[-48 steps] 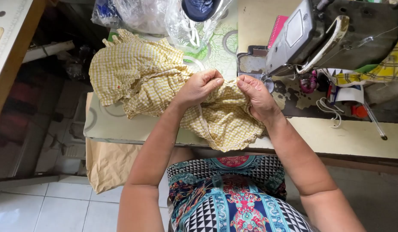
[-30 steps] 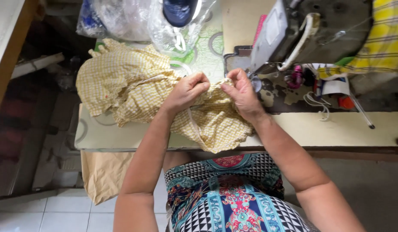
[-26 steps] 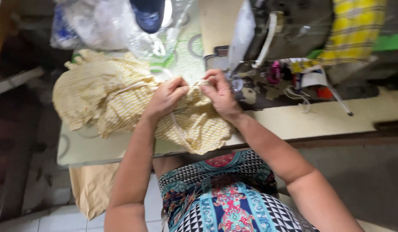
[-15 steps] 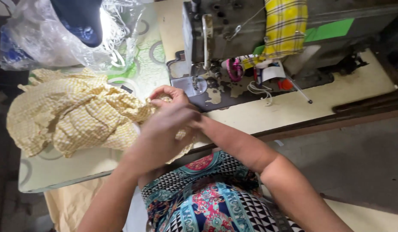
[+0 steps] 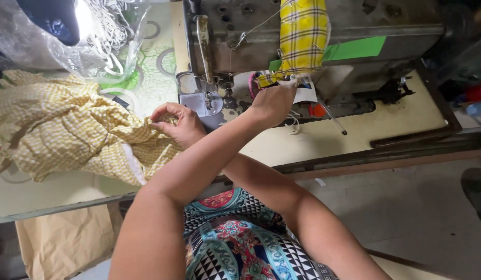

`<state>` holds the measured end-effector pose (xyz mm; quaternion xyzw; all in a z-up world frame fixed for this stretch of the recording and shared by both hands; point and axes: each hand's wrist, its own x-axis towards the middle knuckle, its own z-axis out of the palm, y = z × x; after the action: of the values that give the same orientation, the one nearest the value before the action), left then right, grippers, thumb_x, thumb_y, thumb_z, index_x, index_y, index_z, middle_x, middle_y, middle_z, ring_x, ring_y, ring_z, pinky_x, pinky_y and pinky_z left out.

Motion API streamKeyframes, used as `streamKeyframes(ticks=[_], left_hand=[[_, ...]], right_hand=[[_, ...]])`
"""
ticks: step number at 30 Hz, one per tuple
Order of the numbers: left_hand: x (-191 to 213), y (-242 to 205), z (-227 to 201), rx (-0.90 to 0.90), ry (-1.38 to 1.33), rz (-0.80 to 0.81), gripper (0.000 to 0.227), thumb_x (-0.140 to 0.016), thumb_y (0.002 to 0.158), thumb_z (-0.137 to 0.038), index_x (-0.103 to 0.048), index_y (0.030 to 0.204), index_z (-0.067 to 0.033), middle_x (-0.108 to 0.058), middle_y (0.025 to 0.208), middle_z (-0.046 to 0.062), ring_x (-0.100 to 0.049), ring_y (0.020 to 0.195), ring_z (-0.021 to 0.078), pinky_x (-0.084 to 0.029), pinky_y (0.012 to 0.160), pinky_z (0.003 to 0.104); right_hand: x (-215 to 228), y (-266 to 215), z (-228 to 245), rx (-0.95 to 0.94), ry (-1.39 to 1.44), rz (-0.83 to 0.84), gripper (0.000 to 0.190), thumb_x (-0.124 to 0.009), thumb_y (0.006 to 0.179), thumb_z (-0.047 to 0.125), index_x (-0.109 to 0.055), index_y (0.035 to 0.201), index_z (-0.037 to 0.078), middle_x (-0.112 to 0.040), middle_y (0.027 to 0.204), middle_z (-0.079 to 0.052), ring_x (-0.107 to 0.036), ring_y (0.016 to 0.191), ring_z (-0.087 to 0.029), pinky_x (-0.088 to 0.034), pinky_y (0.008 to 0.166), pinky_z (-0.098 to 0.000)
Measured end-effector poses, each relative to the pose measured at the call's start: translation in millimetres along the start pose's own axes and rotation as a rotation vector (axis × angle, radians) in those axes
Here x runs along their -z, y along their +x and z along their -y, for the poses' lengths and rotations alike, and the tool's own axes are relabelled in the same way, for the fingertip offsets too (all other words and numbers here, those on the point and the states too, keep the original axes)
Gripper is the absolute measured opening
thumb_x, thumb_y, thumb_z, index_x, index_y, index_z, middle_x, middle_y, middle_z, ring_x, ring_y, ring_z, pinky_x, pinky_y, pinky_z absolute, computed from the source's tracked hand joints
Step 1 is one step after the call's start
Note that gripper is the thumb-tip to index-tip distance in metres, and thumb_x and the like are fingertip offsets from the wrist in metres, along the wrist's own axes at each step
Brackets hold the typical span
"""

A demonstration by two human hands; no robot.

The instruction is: A person uses thread snips to trim excess threads from a yellow checkered garment on a sewing table.

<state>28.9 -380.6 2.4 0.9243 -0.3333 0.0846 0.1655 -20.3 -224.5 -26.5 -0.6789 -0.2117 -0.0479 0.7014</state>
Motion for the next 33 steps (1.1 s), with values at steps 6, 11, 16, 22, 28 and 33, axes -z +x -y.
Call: streamKeyframes(ticks=[6,11,16,22,28,33], left_hand=[[-55,28,10,0.02,-0.022,-0.051,0.022,-0.062,0.088,-0.023,-0.07,0.076,-0.0063,-0.07,0.069,0.012,-0.073,0.066,0.0326,-0.056,0.049,0.049],[-46,23,11,0.148,-0.237,-0.04,0.025,-0.062,0.083,-0.027,-0.071,0.085,-0.0039,-0.072,0.073,0.016,-0.074,0.07,0.0378,-0.058,0.053,0.054],[-61,32,14,0.2,-0.163,-0.006,0.034,-0.066,0.077,-0.03,-0.07,0.102,-0.0077,-0.074,0.083,0.012,-0.077,0.078,0.0361,-0.06,0.059,0.055],[40,-51,-30,0.163,0.123,-0.084,0.026,-0.051,0.089,-0.027,-0.071,0.106,-0.024,-0.077,0.083,-0.005,-0.078,0.083,0.0211,-0.059,0.06,0.049],[126,-156,-2,-0.048,-0.361,-0.073,0.02,-0.043,0.098,-0.019,-0.053,0.108,-0.004,-0.066,0.085,0.02,-0.069,0.082,0.0469,-0.054,0.062,0.058],[145,-225,90,-0.061,-0.941,-0.146,0.054,-0.052,0.088,-0.008,-0.047,0.142,-0.0107,-0.063,0.115,0.024,-0.065,0.114,0.0439,-0.056,0.091,0.055]], right_hand=[[-1,1,-11,0.045,0.023,-0.003,0.017,-0.085,0.08,0.013,-0.078,0.095,0.018,-0.075,0.093,0.001,-0.068,0.094,-0.012,-0.052,0.092,-0.0308],[-2,2,-19,0.058,0.005,0.024,0.018,-0.086,0.082,0.016,-0.078,0.097,0.02,-0.075,0.095,0.003,-0.068,0.096,-0.01,-0.051,0.094,-0.0292],[3,5,-22,0.042,0.021,0.045,0.018,-0.084,0.085,0.016,-0.078,0.101,0.02,-0.075,0.096,0.003,-0.067,0.097,-0.008,-0.051,0.096,-0.0287],[4,11,-26,0.047,0.013,0.048,0.018,-0.082,0.086,0.011,-0.078,0.103,0.016,-0.074,0.096,0.0,-0.065,0.098,-0.012,-0.049,0.098,-0.0334],[4,18,-36,-0.107,0.193,0.001,0.023,-0.082,0.087,0.009,-0.074,0.108,0.014,-0.071,0.1,0.007,-0.063,0.095,-0.004,-0.056,0.089,-0.0251],[4,35,-55,-0.227,0.34,-0.032,0.03,-0.086,0.081,0.001,-0.07,0.107,0.001,-0.074,0.095,-0.007,-0.075,0.082,-0.016,-0.065,0.07,-0.0286]])
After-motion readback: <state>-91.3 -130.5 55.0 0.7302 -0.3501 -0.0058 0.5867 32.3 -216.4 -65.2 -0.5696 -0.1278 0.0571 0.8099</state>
